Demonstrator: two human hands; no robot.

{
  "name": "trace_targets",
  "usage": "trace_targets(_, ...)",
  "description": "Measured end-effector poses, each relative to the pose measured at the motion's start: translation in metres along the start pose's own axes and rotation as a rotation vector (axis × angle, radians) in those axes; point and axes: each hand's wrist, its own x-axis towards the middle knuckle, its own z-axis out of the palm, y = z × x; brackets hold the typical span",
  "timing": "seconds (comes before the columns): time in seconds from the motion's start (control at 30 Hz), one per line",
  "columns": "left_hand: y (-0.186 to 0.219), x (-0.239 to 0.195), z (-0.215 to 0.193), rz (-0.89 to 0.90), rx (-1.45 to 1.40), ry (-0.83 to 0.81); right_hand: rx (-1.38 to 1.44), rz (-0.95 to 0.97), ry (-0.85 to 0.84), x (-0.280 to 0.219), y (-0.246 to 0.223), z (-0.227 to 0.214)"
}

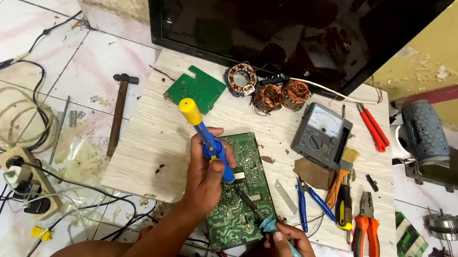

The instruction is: The person sits on the floor at a low table and uses a soldering iron and a blue desoldering pump to remove solder from a green circuit board, working on the board on the table and on their lap. They reposition and turn the board, hold it steady with one hand while heating joints, and set the board back on the table to continue.

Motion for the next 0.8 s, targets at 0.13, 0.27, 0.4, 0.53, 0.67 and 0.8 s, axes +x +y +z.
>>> trace_targets(0.13,-0.0027,-0.0009,-0.0001,0.007,-0.044,0.007,-0.012,-0.012,-0.02,-0.0007,-0.0005,-0.0011)
trace_targets(0.27,-0.0017,-0.001,-0.0008,0.014,-0.013,-0.009,-0.044,-0.046,-0.022,-0.0005,0.0032,-0.0031)
trace_targets(0.4,-0.0012,-0.0006,-0.0007,0.011,-0.024,-0.013,0.02,-0.024,-0.008,-0.0002,0.0045,-0.0026)
trace_targets(0.53,-0.0031,-0.0004,-0.0007,0.013,0.0,-0.004,0.013,0.001,0.001,-0.0002,0.0035,-0.0036)
trace_targets(0.67,-0.0025,-0.0004,-0.0004,0.018,-0.008,-0.009,-0.045,-0.04,-0.021,-0.0004,0.0026,-0.0031)
trace_targets(0.8,0.0002,-0.0008,0.0009,0.009,-0.022,-0.018,-0.002,-0.039,-0.014,-0.0003,0.0029,-0.002)
